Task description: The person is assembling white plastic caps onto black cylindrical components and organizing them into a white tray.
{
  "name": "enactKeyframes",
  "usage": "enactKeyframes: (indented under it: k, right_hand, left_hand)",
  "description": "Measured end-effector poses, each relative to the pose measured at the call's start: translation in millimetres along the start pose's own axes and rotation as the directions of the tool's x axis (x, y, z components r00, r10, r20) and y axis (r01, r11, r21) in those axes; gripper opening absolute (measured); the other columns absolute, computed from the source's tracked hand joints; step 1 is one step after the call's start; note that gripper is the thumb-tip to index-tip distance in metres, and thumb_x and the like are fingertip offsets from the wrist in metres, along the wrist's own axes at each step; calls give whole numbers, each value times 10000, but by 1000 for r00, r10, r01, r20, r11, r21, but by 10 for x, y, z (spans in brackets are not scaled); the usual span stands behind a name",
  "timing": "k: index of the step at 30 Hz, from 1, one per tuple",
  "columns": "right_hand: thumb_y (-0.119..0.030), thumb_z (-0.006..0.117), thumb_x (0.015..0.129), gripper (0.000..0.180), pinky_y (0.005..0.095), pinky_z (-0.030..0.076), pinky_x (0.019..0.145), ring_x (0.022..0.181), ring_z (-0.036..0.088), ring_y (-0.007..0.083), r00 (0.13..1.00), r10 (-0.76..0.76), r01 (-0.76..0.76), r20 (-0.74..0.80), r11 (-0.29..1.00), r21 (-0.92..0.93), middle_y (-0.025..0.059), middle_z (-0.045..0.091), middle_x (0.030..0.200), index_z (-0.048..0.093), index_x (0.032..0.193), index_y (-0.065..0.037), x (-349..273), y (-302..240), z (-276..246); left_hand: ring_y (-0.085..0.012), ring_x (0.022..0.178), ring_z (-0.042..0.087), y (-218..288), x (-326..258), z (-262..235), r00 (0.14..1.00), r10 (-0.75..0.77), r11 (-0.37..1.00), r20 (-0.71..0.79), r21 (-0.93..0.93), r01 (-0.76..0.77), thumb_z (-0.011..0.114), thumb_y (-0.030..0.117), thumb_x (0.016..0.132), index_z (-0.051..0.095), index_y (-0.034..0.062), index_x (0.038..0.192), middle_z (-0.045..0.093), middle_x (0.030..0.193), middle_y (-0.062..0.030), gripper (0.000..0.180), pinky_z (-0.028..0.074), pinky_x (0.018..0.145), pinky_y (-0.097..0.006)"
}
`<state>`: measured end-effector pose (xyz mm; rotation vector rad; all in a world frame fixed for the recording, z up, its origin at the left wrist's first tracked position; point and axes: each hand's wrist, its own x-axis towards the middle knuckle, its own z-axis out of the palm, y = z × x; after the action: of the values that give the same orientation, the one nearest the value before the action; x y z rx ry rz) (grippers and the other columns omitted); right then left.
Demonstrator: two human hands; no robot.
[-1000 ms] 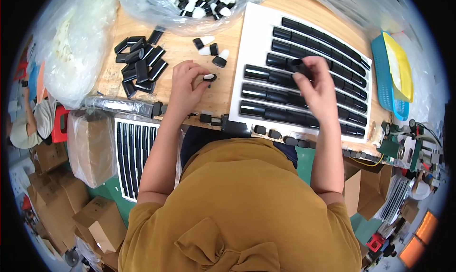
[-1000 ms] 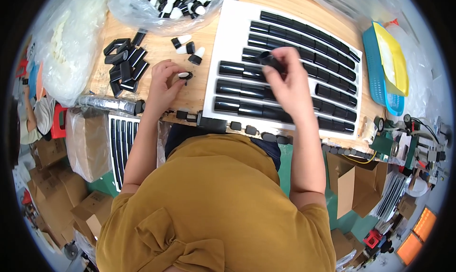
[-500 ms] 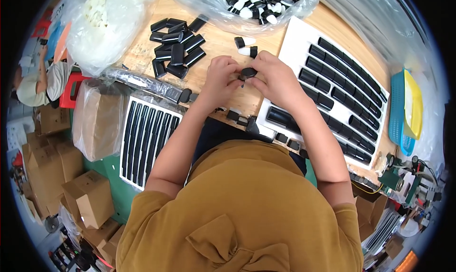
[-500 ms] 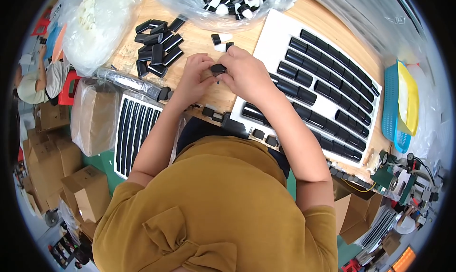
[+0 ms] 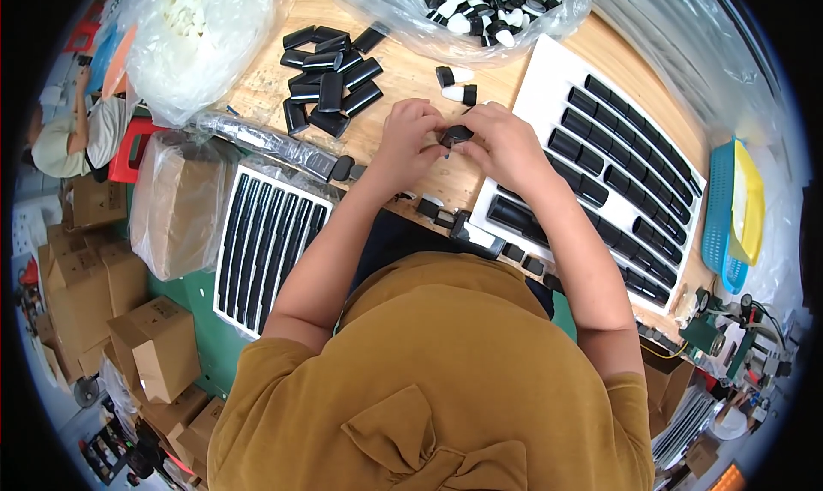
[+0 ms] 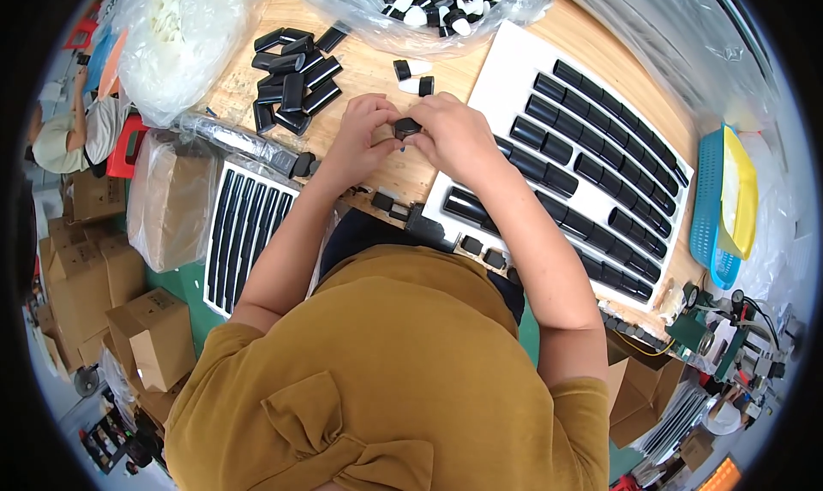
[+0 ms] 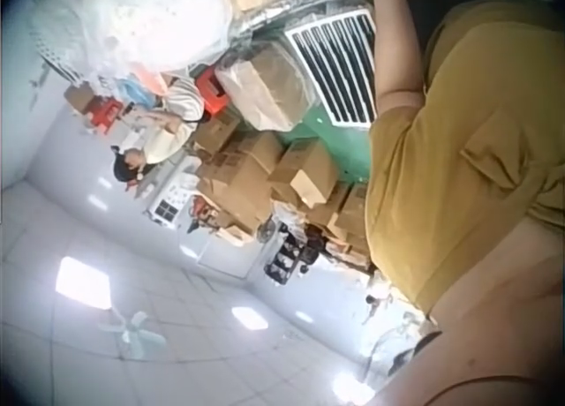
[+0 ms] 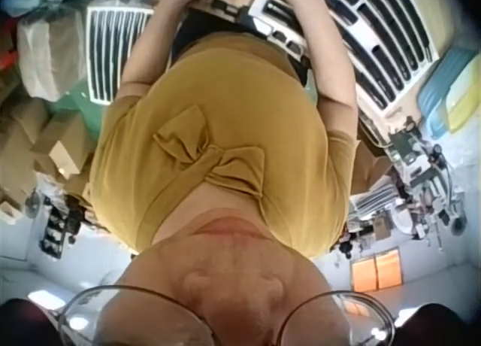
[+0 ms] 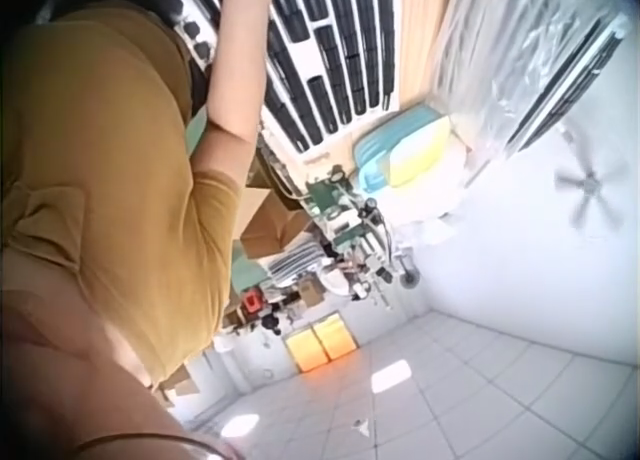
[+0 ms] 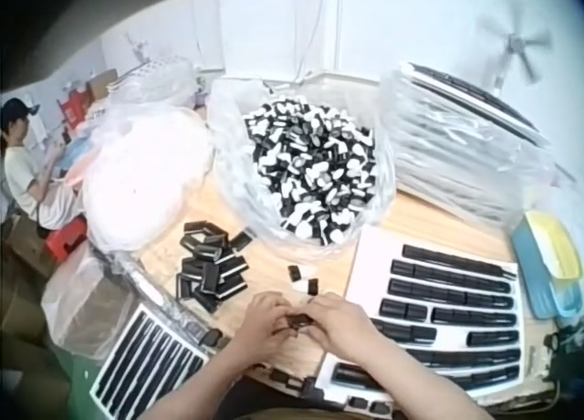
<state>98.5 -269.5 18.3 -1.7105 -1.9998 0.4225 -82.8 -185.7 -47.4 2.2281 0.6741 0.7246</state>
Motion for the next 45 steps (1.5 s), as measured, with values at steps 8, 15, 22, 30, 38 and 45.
enactKeyframes:
  k: [8,15,22,30,38,45]
  right_hand:
    - [-106,755,745,262,418,521,757,946,603,293,997,-20,28,76,993,-112,68,618,907,644,981,-78,77,-54,-37]
    - [-100,752,742,292,409,526,770,955,601,304,1000,-21,22,15,999,-23,72,640,970,665,1020,-80,-11,53,55]
    - [-59,755,691,232,419,526,728,934,609,298,976,-137,154,-171,984,90,84,662,931,696,913,-89,-19,133,142]
    - [-53,768,649,200,419,506,689,913,610,286,974,-70,112,-217,976,187,61,662,937,687,825,-99,21,133,183]
    - [-112,763,702,214,424,473,779,936,596,291,996,29,-27,-81,999,23,58,662,915,707,908,-113,-92,123,116]
    - [-45,718,873,411,222,488,646,679,576,78,666,688,-163,-287,510,845,0,611,802,579,1261,-51,-828,106,-515]
  left_hand:
    - [-314,1220,467,-8,1,5,1000,-4,1000,-4,-11,4,774,8,671,648,49,1014,597,1120,-65,368,368,1045,-413]
    - [-303,1182,485,160,313,-199,943,-319,728,89,-614,304,687,76,838,642,31,1046,602,1118,-92,218,376,1011,-387]
    - [-367,1195,400,345,718,328,933,153,963,-326,259,-68,552,281,953,605,32,1116,477,1213,-206,303,289,1002,-513]
    - [-365,1194,390,286,766,356,963,141,970,-228,225,-89,511,365,974,597,31,1131,476,1201,-214,379,250,1000,-523]
    - [-307,1139,480,267,828,234,905,276,956,-323,187,-225,494,257,982,609,15,1100,558,1125,-141,293,344,992,-433]
    - [-312,1010,538,165,664,5,938,-67,997,-340,-56,51,635,11,828,657,42,1096,599,1031,-122,270,467,851,-380]
